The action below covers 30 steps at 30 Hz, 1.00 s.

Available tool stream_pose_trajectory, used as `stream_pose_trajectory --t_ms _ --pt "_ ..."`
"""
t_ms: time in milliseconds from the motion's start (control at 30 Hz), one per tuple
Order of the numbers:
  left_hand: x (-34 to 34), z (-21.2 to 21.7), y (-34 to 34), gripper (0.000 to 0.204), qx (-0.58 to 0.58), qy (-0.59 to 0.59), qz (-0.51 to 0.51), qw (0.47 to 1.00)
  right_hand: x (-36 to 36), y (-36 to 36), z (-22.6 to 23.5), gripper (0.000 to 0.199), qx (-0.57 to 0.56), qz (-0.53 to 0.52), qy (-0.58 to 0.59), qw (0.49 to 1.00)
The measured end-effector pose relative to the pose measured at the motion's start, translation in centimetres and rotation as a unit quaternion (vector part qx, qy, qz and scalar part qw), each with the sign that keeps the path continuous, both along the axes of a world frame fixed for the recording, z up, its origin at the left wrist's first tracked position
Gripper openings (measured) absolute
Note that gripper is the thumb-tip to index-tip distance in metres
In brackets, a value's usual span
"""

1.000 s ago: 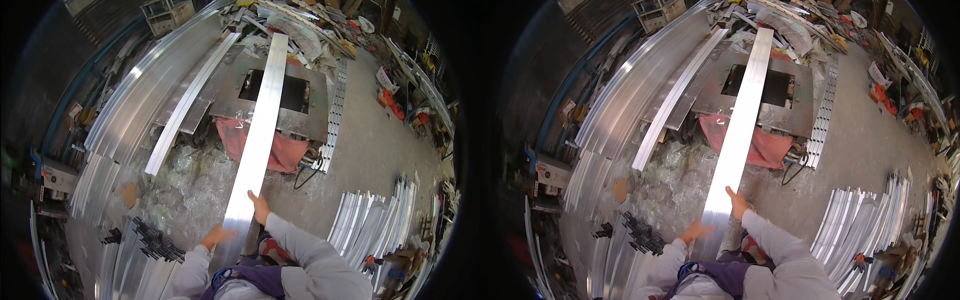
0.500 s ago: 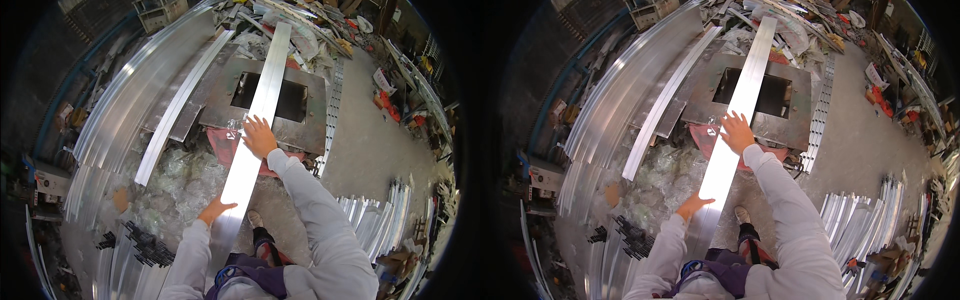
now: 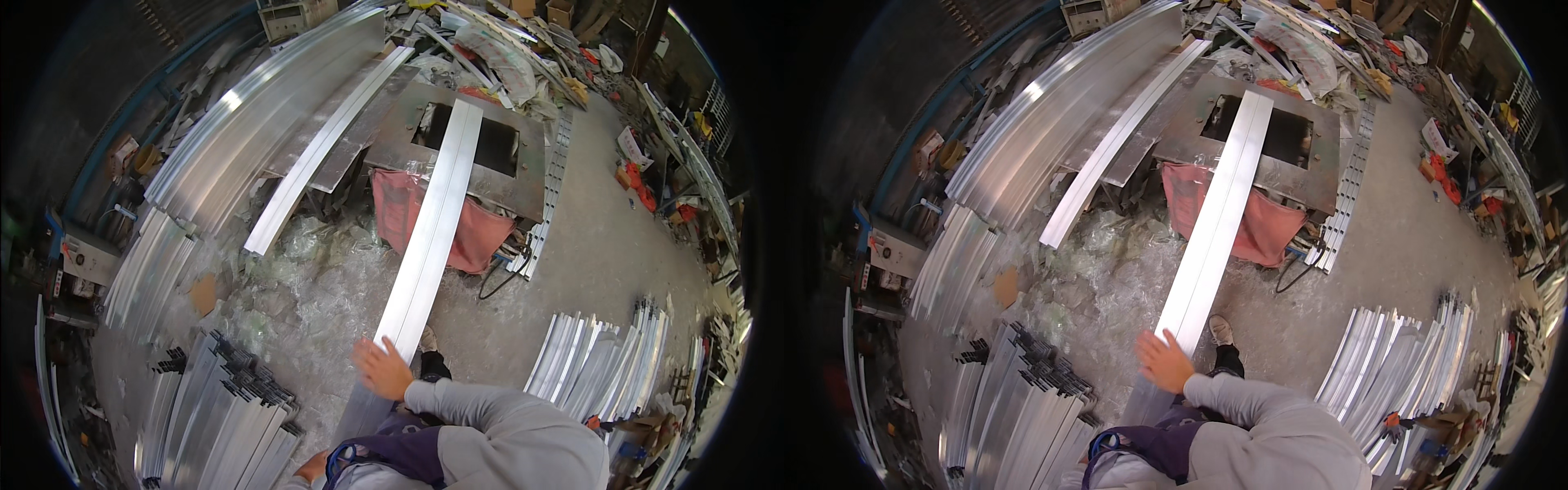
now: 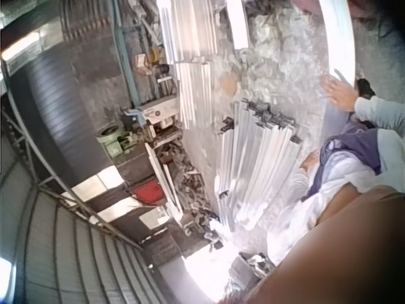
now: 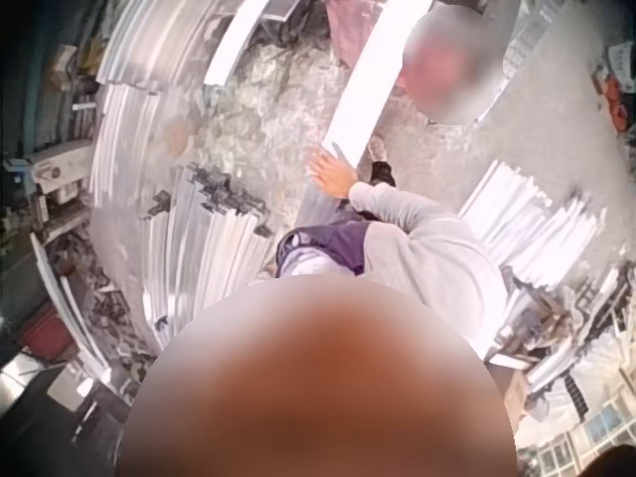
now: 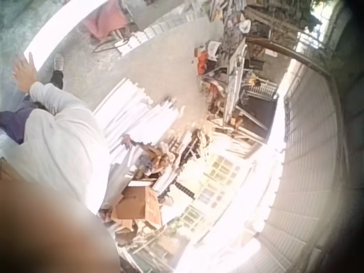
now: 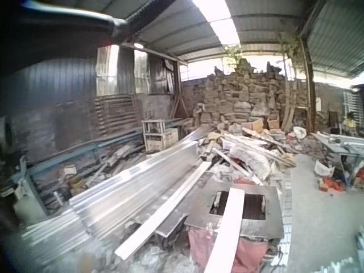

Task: The person picks up long, flat metal sheets from a pile on the floor, wipes them with a cloth, and places them on a nearby workbench. The person repeats this process for several sheets.

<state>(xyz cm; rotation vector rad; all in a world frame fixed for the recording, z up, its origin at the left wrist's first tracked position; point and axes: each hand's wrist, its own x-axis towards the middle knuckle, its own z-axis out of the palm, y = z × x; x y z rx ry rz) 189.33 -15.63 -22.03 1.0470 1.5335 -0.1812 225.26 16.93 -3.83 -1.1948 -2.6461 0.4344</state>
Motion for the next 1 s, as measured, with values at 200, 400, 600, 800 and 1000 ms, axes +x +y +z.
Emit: stream_pose_trajectory --t_ms 200,400,600,800,1000 --pt "-0.5 5.5 -1.0 0.076 -0.122 -0.036 0.056 0.990 -1.3 -4.7 -0.6 0.053 -0.013 0.027 0.065 0.997" --pt "11.3 10.8 20.1 0.082 -0.076 -0.120 -0.017 0.990 6.2 10.2 -1.6 0.052 0.056 -0.030 -0.012 0.998" --pt "28.0 15.4 47.0 0.061 0.130 -0.222 0.056 0.965 17.3 30.9 0.7 0.052 0.148 -0.098 -0.002 0.984" --pt "38.5 18.8 66.4 0.054 0.169 -0.268 0.020 0.948 24.0 41.6 2.9 0.047 0.212 -0.178 -0.005 0.961" --pt "38.5 18.3 67.0 0.055 0.210 -0.280 -0.004 0.937 24.7 44.5 3.0 0.048 0.194 -0.174 -0.051 0.964"
